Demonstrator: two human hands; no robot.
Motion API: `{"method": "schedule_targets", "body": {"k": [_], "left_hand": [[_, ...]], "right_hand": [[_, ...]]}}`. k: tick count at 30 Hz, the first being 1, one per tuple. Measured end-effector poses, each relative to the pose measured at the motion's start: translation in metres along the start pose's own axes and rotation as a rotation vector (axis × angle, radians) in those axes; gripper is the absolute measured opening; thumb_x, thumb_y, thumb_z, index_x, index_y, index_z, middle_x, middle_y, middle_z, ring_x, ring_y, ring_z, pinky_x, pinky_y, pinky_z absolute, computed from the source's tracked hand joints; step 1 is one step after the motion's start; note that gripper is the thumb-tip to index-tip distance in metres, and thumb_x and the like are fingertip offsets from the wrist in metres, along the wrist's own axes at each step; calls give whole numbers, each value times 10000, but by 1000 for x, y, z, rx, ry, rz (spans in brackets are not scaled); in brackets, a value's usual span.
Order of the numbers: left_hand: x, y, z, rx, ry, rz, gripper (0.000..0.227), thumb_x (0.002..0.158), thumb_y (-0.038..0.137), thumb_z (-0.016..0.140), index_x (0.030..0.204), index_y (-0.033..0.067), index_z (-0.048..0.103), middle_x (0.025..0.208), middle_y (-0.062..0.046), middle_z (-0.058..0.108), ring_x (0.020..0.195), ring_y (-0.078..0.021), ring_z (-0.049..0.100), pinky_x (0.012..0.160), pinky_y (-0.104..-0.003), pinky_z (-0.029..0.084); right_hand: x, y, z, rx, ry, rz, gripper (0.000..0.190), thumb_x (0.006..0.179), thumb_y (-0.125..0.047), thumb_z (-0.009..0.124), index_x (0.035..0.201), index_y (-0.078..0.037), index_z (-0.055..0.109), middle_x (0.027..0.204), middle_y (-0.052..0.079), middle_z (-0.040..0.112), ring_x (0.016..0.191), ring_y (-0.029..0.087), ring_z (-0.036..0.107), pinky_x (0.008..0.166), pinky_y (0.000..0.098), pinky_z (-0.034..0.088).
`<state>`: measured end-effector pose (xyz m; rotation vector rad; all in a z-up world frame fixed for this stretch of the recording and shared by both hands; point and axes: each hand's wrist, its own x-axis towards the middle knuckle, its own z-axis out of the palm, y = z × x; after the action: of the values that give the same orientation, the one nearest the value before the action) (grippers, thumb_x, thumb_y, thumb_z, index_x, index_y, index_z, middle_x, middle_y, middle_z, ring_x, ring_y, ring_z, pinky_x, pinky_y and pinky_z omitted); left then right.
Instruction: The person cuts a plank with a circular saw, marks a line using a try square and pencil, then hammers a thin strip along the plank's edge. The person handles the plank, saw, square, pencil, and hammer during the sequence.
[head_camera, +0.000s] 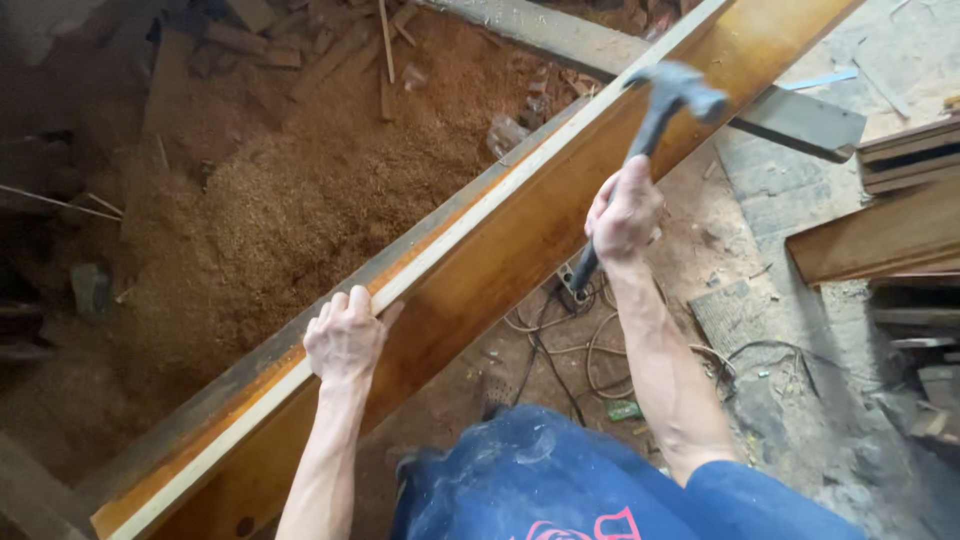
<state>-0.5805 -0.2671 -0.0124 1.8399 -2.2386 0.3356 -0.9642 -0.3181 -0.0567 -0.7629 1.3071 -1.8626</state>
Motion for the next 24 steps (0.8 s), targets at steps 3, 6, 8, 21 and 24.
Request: {"method": "schedule_targets", "body": {"k": [3, 6, 8, 21, 24], "left_hand": [[0, -5, 3, -2, -15, 8, 512, 769, 596, 800, 806, 127, 598, 813, -55, 687, 777, -249, 709, 638, -406, 550], [2, -8, 3, 7, -129, -40, 243, 984, 349, 740, 883, 168, 613, 882, -19, 702, 830, -228, 717, 686, -387, 565], [9, -7, 4, -18, -81, -21, 409, 820, 507, 797, 851, 138, 624, 846, -51, 706, 801, -255, 719, 668, -404, 572], [61, 55, 11, -69, -123, 53, 456, 754, 486, 838, 874, 112, 606, 861, -85, 731, 805, -286, 739, 658, -422, 595], [59, 62, 13, -104, -121, 43, 432, 798, 464, 822, 888, 106, 598, 901, -93, 744, 824, -290, 744, 657, -422, 597]], "right_hand": [[4, 8, 6, -550, 112, -627, 560, 1200, -474, 391, 822, -70, 479, 619, 9, 462, 515, 178, 503, 480, 349, 398], [-19, 29, 25, -623, -113, -423, 611, 1217, -513, 400, 743, -152, 536, 609, -65, 543, 513, 106, 547, 471, 299, 425], [-23, 28, 28, -365, -121, 54, 588, 1116, -547, 398, 705, -138, 496, 531, -50, 470, 405, 113, 455, 361, 313, 368], [-36, -3, 47, -88, -178, 309, 678, 993, -700, 407, 690, -99, 485, 476, 10, 433, 351, 138, 446, 323, 316, 355], [-33, -10, 32, 20, -95, 297, 654, 980, -698, 422, 718, -102, 487, 478, 10, 426, 344, 139, 434, 309, 319, 354]]}}
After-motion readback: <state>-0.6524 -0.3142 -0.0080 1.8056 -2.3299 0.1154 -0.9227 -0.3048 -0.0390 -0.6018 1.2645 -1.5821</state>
